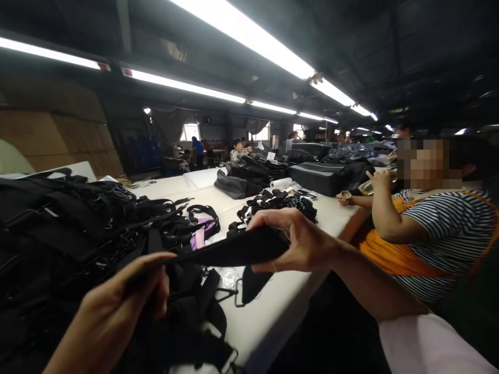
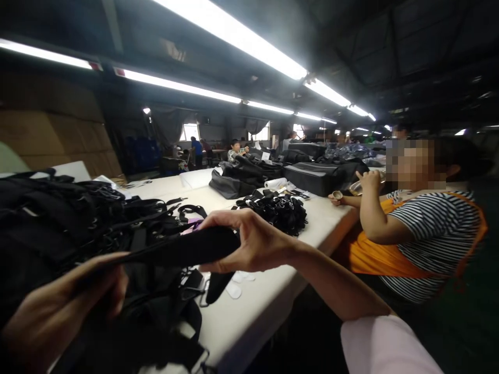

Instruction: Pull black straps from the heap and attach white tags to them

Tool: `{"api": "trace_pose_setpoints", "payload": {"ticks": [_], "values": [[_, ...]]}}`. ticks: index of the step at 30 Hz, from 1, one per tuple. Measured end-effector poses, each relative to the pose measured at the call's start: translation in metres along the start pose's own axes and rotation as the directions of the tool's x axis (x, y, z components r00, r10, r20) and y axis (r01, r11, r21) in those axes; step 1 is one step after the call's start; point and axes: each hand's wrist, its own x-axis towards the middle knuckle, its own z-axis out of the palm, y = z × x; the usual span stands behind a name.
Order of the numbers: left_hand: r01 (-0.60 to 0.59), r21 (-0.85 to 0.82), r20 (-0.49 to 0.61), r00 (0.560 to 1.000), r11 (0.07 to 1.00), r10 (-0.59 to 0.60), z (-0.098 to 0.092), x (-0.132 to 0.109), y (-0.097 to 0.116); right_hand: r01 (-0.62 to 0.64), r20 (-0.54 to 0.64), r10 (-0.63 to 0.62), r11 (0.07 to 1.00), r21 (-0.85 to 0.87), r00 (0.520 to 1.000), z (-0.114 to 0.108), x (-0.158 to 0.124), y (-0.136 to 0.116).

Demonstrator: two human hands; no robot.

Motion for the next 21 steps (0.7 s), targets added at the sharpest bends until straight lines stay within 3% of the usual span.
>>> {"api": "trace_pose_setpoints", "payload": {"ticks": [2, 3, 5, 8, 10, 11, 14, 16, 19, 21], "values": [[-0.023, 0.083, -0.138, 0.99, 0.996, 0.034, -0.011, 0.019, 0.025, -0.253, 0.215, 0.204, 0.939, 0.232, 0.955, 0.0, -0.004, 0.01], [-0.021, 0.084, -0.169, 0.985, 0.996, 0.035, -0.014, 0.026, 0.034, -0.335, 0.299, 0.244, 0.892, 0.304, 0.922, 0.003, -0.005, 0.016], [-0.037, 0.023, -0.213, 0.976, 0.999, 0.041, -0.012, 0.036, 0.05, -0.353, 0.302, 0.261, 0.884, 0.308, 0.917, 0.011, -0.005, 0.029], [-0.146, -0.185, -0.243, 0.965, 0.972, 0.099, -0.002, 0.046, 0.067, -0.184, -0.053, 0.18, 0.979, -0.084, 0.982, 0.02, -0.002, 0.043], [-0.173, -0.352, -0.257, 0.963, 0.92, 0.083, 0.005, 0.053, 0.077, -0.168, -0.28, 0.078, 0.933, -0.317, 0.957, 0.023, 0.003, 0.051], [-0.169, -0.419, -0.253, 0.965, 0.892, 0.064, 0.008, 0.057, 0.083, -0.189, -0.336, 0.075, 0.928, -0.321, 0.939, 0.023, 0.006, 0.054], [-0.159, -0.509, -0.239, 0.97, 0.846, 0.038, 0.015, 0.066, 0.1, -0.237, -0.332, 0.223, 0.971, -0.001, 0.917, 0.028, 0.017, 0.066], [-0.178, -0.514, -0.241, 0.969, 0.839, 0.058, 0.018, 0.07, 0.11, -0.238, -0.267, 0.313, 0.931, 0.278, 0.911, 0.032, 0.024, 0.074], [-0.202, -0.526, -0.24, 0.967, 0.826, 0.084, 0.021, 0.073, 0.118, -0.248, -0.127, 0.4, 0.757, 0.604, 0.908, 0.038, 0.03, 0.085], [-0.207, -0.532, -0.241, 0.967, 0.821, 0.087, 0.02, 0.076, 0.119, -0.265, -0.022, 0.41, 0.63, 0.73, 0.912, 0.041, 0.03, 0.09]]}}
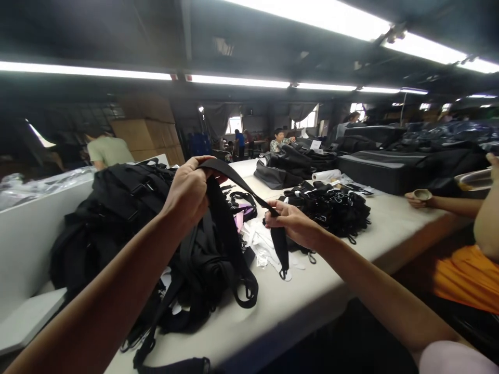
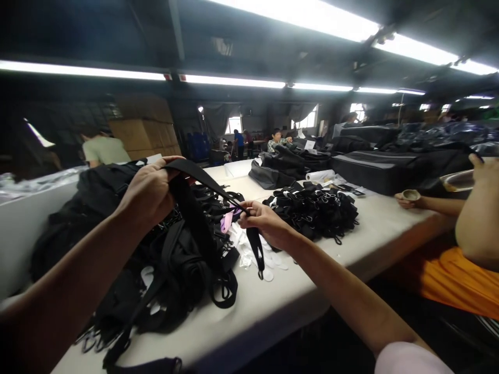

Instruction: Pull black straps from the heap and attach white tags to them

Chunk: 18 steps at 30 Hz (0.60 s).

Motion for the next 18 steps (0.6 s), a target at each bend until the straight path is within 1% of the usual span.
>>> {"api": "trace_pose_setpoints", "payload": {"ticks": [2, 4, 6, 8, 11, 14, 16, 18], "values": [[0.001, -0.007, -0.019, 1.0, 1.0, -0.001, -0.002, 0.004, -0.002, -0.058, 0.074, 0.051, 0.994, 0.089, 0.996, -0.001, -0.001, 0.005], [0.012, -0.021, -0.046, 0.999, 1.0, -0.013, -0.005, 0.008, -0.005, -0.091, 0.134, 0.073, 0.987, 0.13, 0.988, -0.001, -0.004, 0.012], [0.031, -0.026, -0.063, 0.997, 0.999, -0.032, -0.008, 0.01, -0.008, -0.1, 0.167, 0.077, 0.986, 0.137, 0.983, 0.001, -0.008, 0.019], [0.059, 0.008, -0.054, 0.997, 0.998, -0.058, -0.01, 0.011, -0.01, -0.073, 0.173, 0.052, 0.991, 0.114, 0.983, 0.003, -0.012, 0.023], [0.096, 0.106, 0.001, 0.995, 0.99, -0.097, -0.015, 0.009, -0.012, 0.007, 0.123, -0.009, 1.0, 0.022, 0.992, 0.005, -0.019, 0.018], [0.071, 0.202, 0.068, 0.994, 0.977, -0.086, -0.023, 0.005, -0.014, 0.088, 0.035, -0.083, 0.983, -0.164, 0.996, -0.002, -0.024, -0.002], [-0.032, 0.302, 0.125, 0.992, 0.953, -0.006, -0.028, 0.001, -0.016, 0.137, -0.063, -0.164, 0.94, -0.312, 0.984, -0.011, -0.027, -0.018], [-0.206, 0.414, 0.192, 0.972, 0.887, 0.136, -0.029, -0.003, -0.018, 0.143, -0.152, -0.218, 0.908, -0.395, 0.964, -0.02, -0.031, -0.029]]}}
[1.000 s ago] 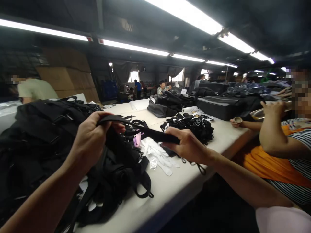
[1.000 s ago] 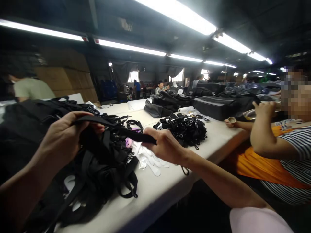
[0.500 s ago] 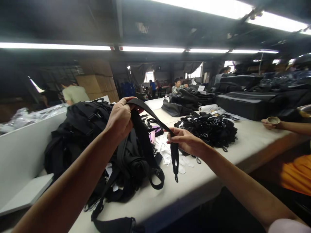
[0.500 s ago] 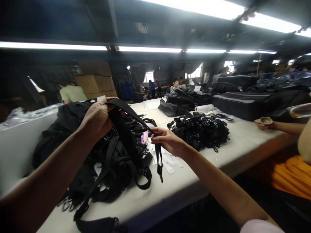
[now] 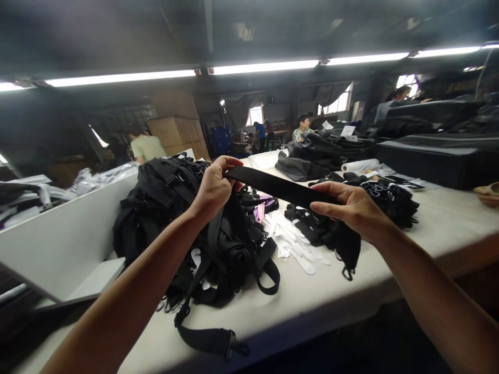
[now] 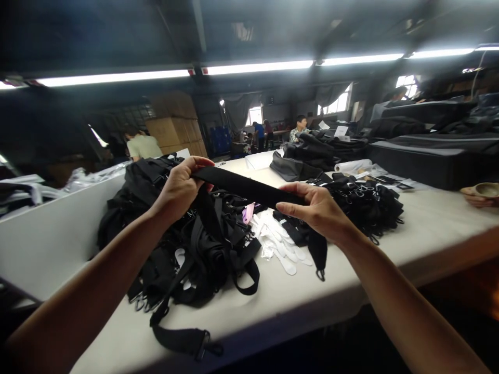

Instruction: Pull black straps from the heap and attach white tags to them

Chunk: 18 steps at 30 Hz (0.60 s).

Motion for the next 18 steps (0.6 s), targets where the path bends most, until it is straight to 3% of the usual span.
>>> {"api": "trace_pose_setpoints", "payload": {"ticks": [3, 6, 9, 12, 14, 18], "values": [[-0.142, 0.031, -0.059, 0.988, 0.989, 0.143, 0.01, -0.003, 0.006, -0.106, 0.05, 0.104, 0.993, 0.057, 0.993, -0.003, -0.008, -0.002], [-0.076, -0.264, -0.216, 0.976, 0.962, 0.018, 0.029, -0.001, 0.022, -0.178, 0.195, 0.146, 0.971, 0.158, 0.97, 0.014, -0.023, 0.003], [-0.043, -0.505, -0.283, 0.952, 0.862, -0.118, 0.048, 0.004, 0.041, 0.008, 0.206, -0.046, 0.984, 0.18, 0.977, 0.04, -0.031, 0.012], [-0.036, -0.563, -0.257, 0.957, 0.825, -0.134, 0.062, 0.002, 0.055, 0.195, 0.158, -0.232, 0.955, 0.222, 0.96, 0.06, -0.028, 0.026], [-0.007, -0.56, -0.218, 0.966, 0.828, -0.139, 0.065, -0.003, 0.06, 0.13, 0.188, -0.208, 0.925, 0.358, 0.96, 0.069, -0.023, 0.035], [0.031, -0.453, -0.139, 0.985, 0.891, -0.105, 0.062, -0.01, 0.063, -0.139, 0.304, -0.073, 0.771, 0.622, 0.95, 0.08, -0.013, 0.045]]}}
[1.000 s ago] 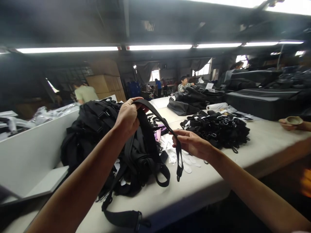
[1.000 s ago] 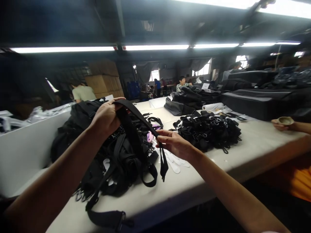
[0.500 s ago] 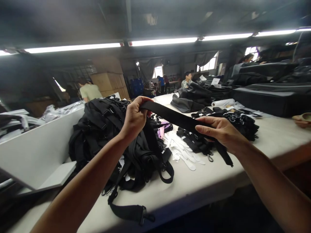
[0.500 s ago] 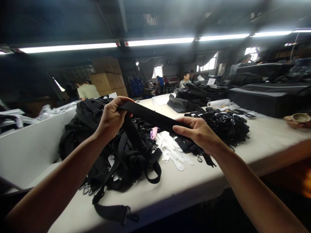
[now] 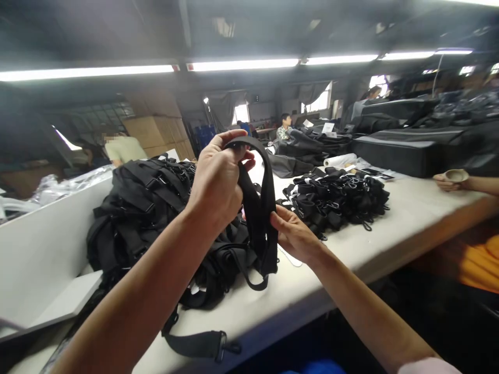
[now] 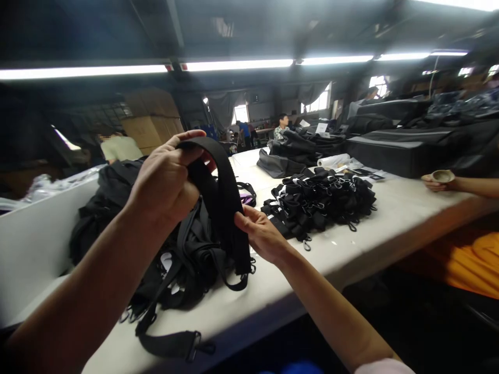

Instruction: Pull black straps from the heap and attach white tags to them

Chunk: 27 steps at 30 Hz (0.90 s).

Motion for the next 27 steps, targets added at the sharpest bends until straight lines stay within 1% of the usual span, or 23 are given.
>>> {"api": "trace_pose_setpoints", "payload": {"ticks": [2, 4, 6, 8, 10, 12, 13, 16, 18, 20, 22, 24, 25, 26, 27], "values": [[-0.038, 0.119, 0.091, 0.995, 0.992, 0.027, -0.004, 0.002, 0.0, -0.016, 0.014, 0.015, 0.997, 0.069, 1.0, 0.004, 0.004, -0.001], [-0.11, 0.205, 0.18, 0.981, 0.973, 0.073, -0.008, 0.007, -0.002, -0.014, 0.059, 0.01, 0.997, 0.07, 0.998, 0.011, 0.005, -0.004], [-0.188, 0.25, 0.216, 0.967, 0.95, 0.134, -0.01, 0.011, -0.005, -0.024, 0.12, 0.019, 0.999, 0.043, 0.993, 0.016, 0.005, -0.007], [-0.276, 0.3, 0.245, 0.948, 0.913, 0.206, -0.011, 0.014, -0.007, -0.08, 0.159, 0.075, 0.996, 0.024, 0.984, 0.018, 0.004, -0.008], [-0.374, 0.369, 0.301, 0.914, 0.851, 0.271, -0.012, 0.015, -0.007, -0.154, 0.177, 0.15, 0.988, 0.005, 0.973, 0.015, 0.002, -0.006], [-0.456, 0.419, 0.35, 0.879, 0.785, 0.323, -0.014, 0.014, -0.006, -0.179, 0.153, 0.177, 0.984, -0.005, 0.972, 0.008, 0.0, 0.0], [-0.475, 0.432, 0.35, 0.872, 0.767, 0.342, -0.015, 0.014, -0.006, -0.165, 0.127, 0.164, 0.986, -0.002, 0.978, 0.005, -0.001, 0.004], [-0.475, 0.433, 0.29, 0.878, 0.767, 0.38, -0.019, 0.015, -0.007, -0.103, 0.025, 0.103, 0.994, 0.019, 0.994, 0.0, -0.003, 0.015], [-0.466, 0.416, 0.262, 0.884, 0.781, 0.387, -0.023, 0.02, -0.009, -0.094, 0.001, 0.094, 0.995, 0.029, 0.996, 0.0, -0.005, 0.021], [-0.458, 0.378, 0.269, 0.886, 0.805, 0.377, -0.027, 0.024, -0.011, -0.12, 0.026, 0.12, 0.993, 0.008, 0.992, 0.002, -0.007, 0.024], [-0.445, 0.332, 0.292, 0.887, 0.832, 0.358, -0.029, 0.025, -0.009, -0.15, 0.07, 0.156, 0.984, -0.092, 0.985, 0.003, -0.009, 0.026], [-0.444, 0.324, 0.346, 0.878, 0.835, 0.332, -0.03, 0.018, -0.004, -0.148, 0.061, 0.167, 0.959, -0.243, 0.984, 0.002, -0.009, 0.029], [-0.457, 0.341, 0.391, 0.864, 0.822, 0.318, -0.03, 0.011, 0.001, -0.139, 0.028, 0.154, 0.944, -0.298, 0.988, 0.001, -0.008, 0.03], [-0.48, 0.366, 0.458, 0.839, 0.797, 0.295, -0.03, 0.001, 0.005, -0.131, -0.033, 0.127, 0.942, -0.31, 0.991, -0.001, -0.007, 0.031], [-0.51, 0.388, 0.546, 0.798, 0.768, 0.254, -0.029, -0.01, 0.009, -0.12, -0.114, 0.091, 0.951, -0.285, 0.989, -0.004, -0.006, 0.032]]}}
